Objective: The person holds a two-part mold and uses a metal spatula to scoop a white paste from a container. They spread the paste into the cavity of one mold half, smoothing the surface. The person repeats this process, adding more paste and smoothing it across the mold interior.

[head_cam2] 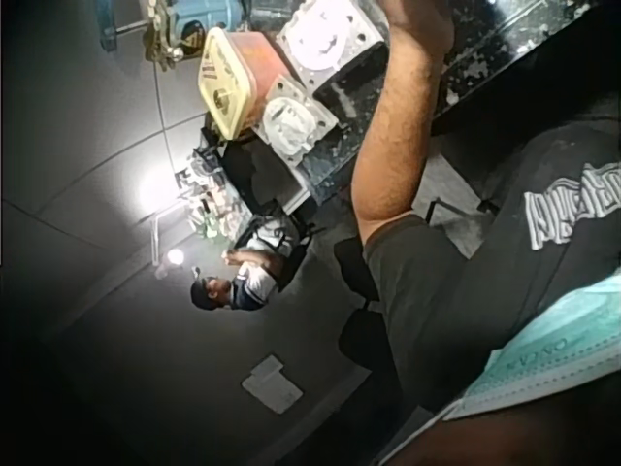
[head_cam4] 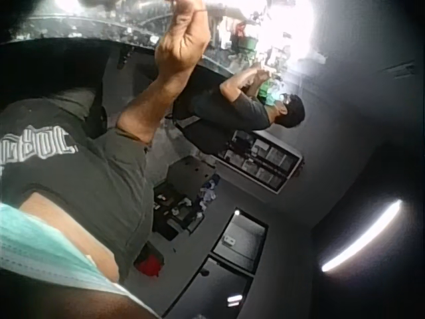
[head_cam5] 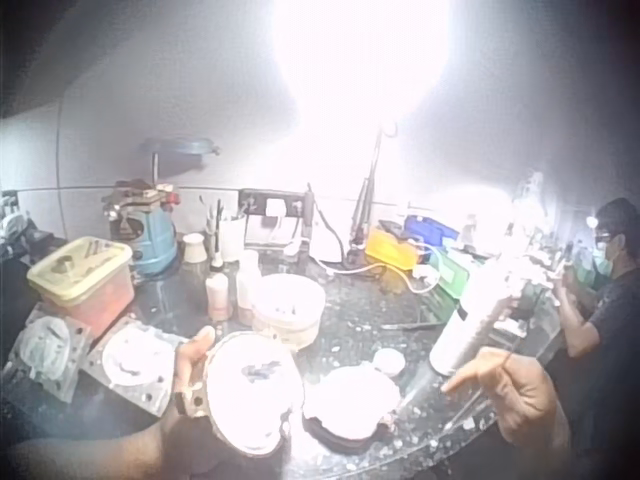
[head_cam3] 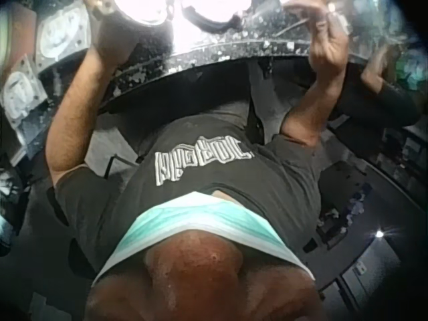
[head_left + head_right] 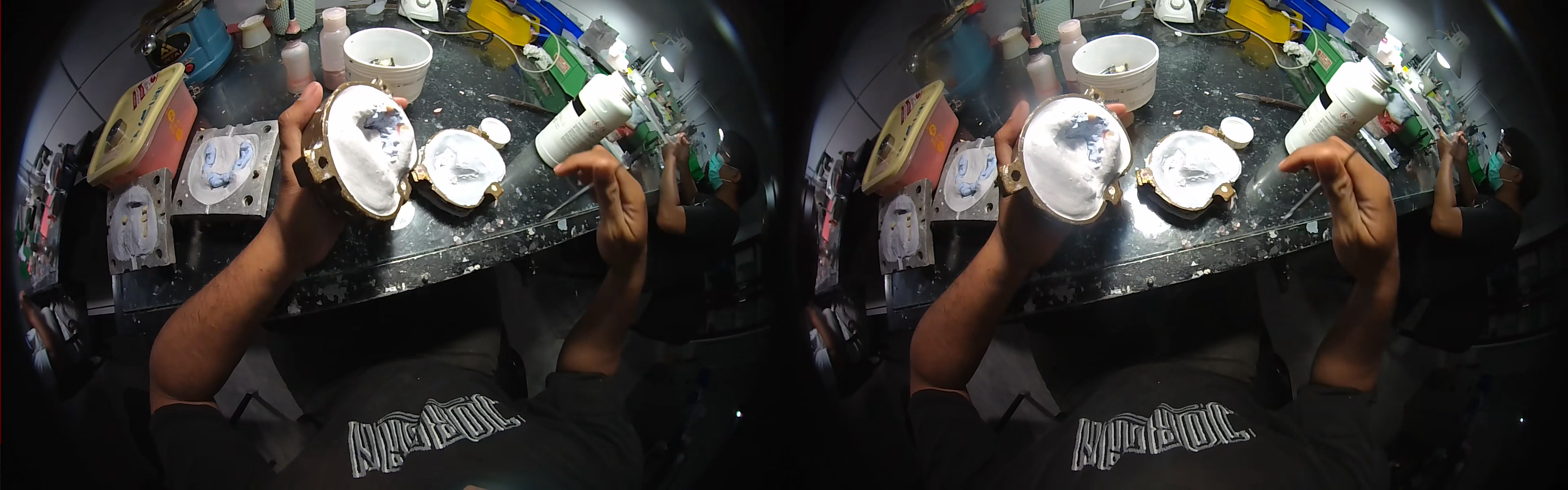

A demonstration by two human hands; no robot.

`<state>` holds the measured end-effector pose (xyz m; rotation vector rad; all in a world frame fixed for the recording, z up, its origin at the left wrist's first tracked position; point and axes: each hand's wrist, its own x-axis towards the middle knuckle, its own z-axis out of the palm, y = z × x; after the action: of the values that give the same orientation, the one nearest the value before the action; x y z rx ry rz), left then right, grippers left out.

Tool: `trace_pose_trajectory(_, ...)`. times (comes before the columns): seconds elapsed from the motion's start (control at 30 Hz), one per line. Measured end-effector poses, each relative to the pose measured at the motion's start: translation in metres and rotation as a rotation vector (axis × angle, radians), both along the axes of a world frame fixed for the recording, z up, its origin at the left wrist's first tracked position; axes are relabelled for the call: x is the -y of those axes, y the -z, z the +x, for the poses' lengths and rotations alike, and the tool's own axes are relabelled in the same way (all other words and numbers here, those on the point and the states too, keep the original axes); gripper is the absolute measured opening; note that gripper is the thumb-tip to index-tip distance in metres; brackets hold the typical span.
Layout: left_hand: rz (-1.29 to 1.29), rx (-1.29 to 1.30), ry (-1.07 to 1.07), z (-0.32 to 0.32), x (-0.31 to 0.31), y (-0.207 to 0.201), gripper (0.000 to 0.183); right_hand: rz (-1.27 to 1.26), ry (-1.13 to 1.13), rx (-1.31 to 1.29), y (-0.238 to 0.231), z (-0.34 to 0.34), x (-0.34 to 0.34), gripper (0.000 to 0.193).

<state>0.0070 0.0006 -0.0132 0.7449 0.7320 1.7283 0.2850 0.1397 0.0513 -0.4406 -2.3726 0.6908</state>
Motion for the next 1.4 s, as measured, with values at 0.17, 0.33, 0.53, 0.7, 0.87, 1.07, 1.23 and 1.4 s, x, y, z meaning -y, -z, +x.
trace_pose_trajectory(0.17, 0.051, -0.059, -0.008, -0.001, 0.003, 0.005, 0.071, -0.150, 0.109, -0.246, 0.020, -0.017, -0.020, 0.034)
trace_pose_trajectory(0.33, 0.128, -0.070, -0.003, -0.005, 0.003, 0.013, 0.061, -0.068, 0.237, -0.206, 0.042, -0.034, -0.037, 0.028)
trace_pose_trajectory(0.53, 0.130, -0.045, -0.060, 0.001, 0.005, 0.006, 0.060, 0.014, 0.261, -0.131, 0.053, -0.040, -0.041, 0.029)
trace_pose_trajectory(0.7, 0.180, -0.121, 0.071, -0.001, 0.010, 0.010, 0.069, -0.102, 0.234, -0.186, 0.050, -0.041, -0.030, 0.029)
trace_pose_trajectory(0.87, 0.077, -0.051, 0.063, 0.001, 0.012, 0.001, 0.071, -0.371, -0.062, -0.459, 0.032, -0.045, -0.013, 0.029)
trace_pose_trajectory(1.07, 0.052, -0.046, 0.046, 0.004, 0.010, 0.000, 0.071, -0.356, -0.302, -0.498, 0.016, -0.078, 0.009, 0.026)
trace_pose_trajectory(1.23, 0.104, -0.015, 0.141, -0.004, 0.009, 0.004, 0.079, -0.319, -0.397, -0.484, 0.014, -0.098, 0.006, 0.021)
trace_pose_trajectory(1.4, 0.069, -0.060, 0.033, 0.004, 0.009, -0.003, 0.078, -0.236, -0.380, -0.437, 0.013, -0.102, 0.005, 0.019)
